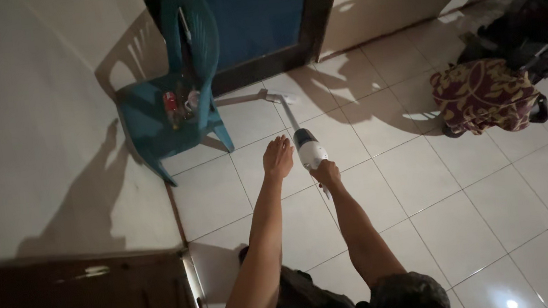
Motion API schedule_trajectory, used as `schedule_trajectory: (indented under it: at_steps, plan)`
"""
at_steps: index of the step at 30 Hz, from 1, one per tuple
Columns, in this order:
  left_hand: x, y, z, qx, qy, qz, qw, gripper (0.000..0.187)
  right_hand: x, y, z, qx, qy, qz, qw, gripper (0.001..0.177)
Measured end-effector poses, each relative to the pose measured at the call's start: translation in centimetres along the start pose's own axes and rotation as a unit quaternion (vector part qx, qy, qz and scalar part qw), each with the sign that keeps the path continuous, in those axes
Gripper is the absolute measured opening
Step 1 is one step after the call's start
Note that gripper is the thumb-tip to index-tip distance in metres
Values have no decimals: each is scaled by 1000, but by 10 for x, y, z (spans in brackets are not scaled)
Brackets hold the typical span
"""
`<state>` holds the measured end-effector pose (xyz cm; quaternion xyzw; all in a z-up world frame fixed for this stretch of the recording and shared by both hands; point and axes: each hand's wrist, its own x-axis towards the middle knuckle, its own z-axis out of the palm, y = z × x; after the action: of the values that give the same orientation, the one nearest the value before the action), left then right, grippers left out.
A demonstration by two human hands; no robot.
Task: The person vacuums the tiled floor around boxes, a motorcycle, and a plastic chair using a handheld vacuum cleaner.
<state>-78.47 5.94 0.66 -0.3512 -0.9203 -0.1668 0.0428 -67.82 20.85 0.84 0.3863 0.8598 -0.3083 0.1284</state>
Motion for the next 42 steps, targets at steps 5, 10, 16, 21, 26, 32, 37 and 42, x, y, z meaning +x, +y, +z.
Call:
schedule_trajectory:
  at_steps: [5,10,16,21,26,32,37,42]
  plan:
    - [27,-46,-8,-34,-58,-10,998,43,17,-45,14,6,63,-21,998,41]
    - [51,-102,-5,3,-28,48,998,42,33,-90,33,66,16,44,997,40]
    - [63,-148,-16,52,-69,57,995,47,44,-123,46,73,32,35,996,41]
    - [46,-164,-21,47,-87,51,994,48,29,-123,62,71,15,6,997,40]
    - [17,-168,-25,23,-84,40,995,47,2,-117,79,50,17,-17,998,40]
    - [-39,-159,-33,31,-93,31,995,48,-43,-92,92,1,-2,-19,1000,43]
    - [-79,-144,-40,37,-83,41,995,48,-80,-70,93,-24,-1,2,1000,41]
    - [-105,-127,-47,35,-67,56,996,45,-115,-53,79,-67,30,-33,997,38]
